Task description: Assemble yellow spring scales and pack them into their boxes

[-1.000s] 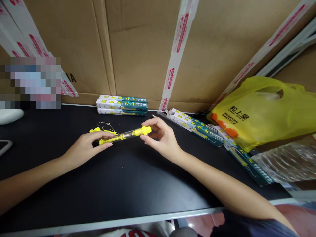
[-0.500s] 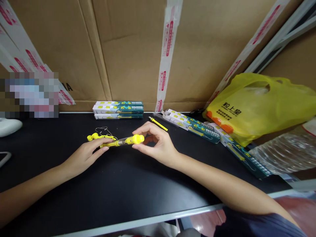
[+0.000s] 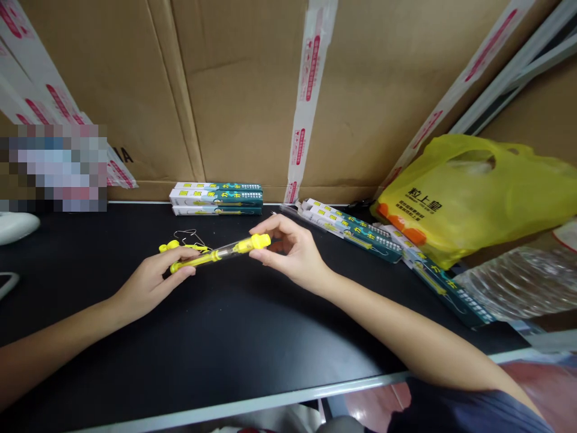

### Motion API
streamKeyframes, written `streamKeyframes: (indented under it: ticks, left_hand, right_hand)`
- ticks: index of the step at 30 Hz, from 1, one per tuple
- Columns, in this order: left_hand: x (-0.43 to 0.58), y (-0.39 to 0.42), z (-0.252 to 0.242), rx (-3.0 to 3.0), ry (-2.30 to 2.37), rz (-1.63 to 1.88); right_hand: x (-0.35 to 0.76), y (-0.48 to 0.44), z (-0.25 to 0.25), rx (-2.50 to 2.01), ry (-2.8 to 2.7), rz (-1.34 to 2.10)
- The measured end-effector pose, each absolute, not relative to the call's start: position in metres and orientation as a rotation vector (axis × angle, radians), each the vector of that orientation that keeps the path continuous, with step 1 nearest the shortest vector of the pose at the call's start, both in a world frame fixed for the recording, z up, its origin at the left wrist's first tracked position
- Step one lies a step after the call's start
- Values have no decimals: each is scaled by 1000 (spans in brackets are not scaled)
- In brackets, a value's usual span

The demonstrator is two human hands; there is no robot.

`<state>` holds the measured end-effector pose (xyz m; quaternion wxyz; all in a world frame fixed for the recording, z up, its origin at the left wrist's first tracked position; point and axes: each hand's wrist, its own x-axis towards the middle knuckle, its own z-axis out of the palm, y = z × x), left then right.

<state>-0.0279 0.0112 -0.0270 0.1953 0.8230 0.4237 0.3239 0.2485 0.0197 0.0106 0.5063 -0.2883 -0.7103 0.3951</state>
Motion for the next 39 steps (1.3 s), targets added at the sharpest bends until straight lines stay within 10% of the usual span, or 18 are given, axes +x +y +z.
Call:
streamKeyframes:
  ticks: [39]
  left_hand:
    - [-22, 1, -21, 2261, 1176, 876]
  right_hand:
    - [246, 28, -5, -692, -1587, 1333]
